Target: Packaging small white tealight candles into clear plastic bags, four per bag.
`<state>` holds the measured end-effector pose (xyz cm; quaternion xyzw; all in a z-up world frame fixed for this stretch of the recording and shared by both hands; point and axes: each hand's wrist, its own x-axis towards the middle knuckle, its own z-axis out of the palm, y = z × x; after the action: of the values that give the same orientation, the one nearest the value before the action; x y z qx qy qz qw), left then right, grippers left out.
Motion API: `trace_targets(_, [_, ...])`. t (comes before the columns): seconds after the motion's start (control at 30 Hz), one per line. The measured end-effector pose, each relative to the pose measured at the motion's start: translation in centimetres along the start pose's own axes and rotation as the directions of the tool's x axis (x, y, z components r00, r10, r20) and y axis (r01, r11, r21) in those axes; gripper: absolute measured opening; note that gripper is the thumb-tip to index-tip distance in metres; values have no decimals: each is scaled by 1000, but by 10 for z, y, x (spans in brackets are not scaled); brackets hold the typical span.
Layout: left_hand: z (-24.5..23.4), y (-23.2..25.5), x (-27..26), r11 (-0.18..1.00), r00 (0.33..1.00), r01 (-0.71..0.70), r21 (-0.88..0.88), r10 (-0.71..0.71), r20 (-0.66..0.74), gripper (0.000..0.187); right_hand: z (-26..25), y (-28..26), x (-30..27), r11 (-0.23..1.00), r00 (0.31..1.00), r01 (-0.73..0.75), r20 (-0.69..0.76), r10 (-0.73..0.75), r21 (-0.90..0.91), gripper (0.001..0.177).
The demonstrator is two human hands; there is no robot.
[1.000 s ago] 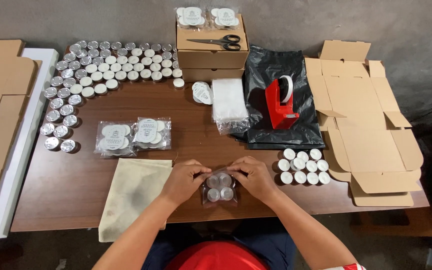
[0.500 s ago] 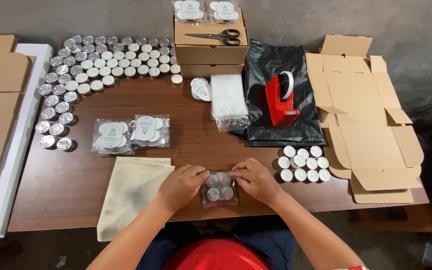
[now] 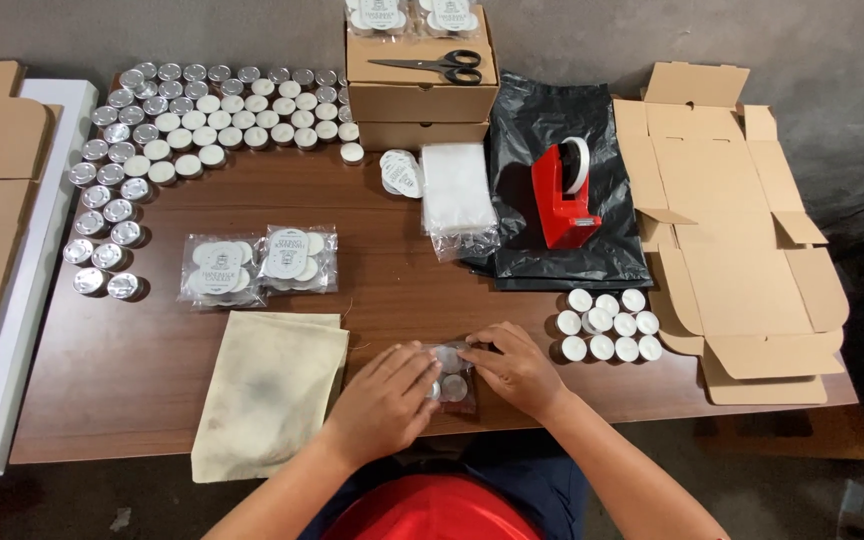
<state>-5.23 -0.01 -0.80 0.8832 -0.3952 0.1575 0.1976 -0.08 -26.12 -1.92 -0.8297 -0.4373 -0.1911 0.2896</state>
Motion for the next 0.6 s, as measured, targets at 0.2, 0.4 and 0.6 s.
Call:
trace_targets(0.2, [12, 5, -4, 996, 997, -44, 74, 48, -63, 36, -4, -6, 2, 997, 1000, 15, -1, -15, -82, 29])
trace_targets(0.4, [11, 9, -2, 996, 992, -36, 83, 46, -119, 28, -11, -14, 5, 999, 999, 0, 34, 1, -37, 25])
trace_targets(0.6, [13, 10, -4, 997, 989, 12, 72, -2, -147, 29, -65, 0, 45, 935, 910, -316, -227, 346, 160, 26])
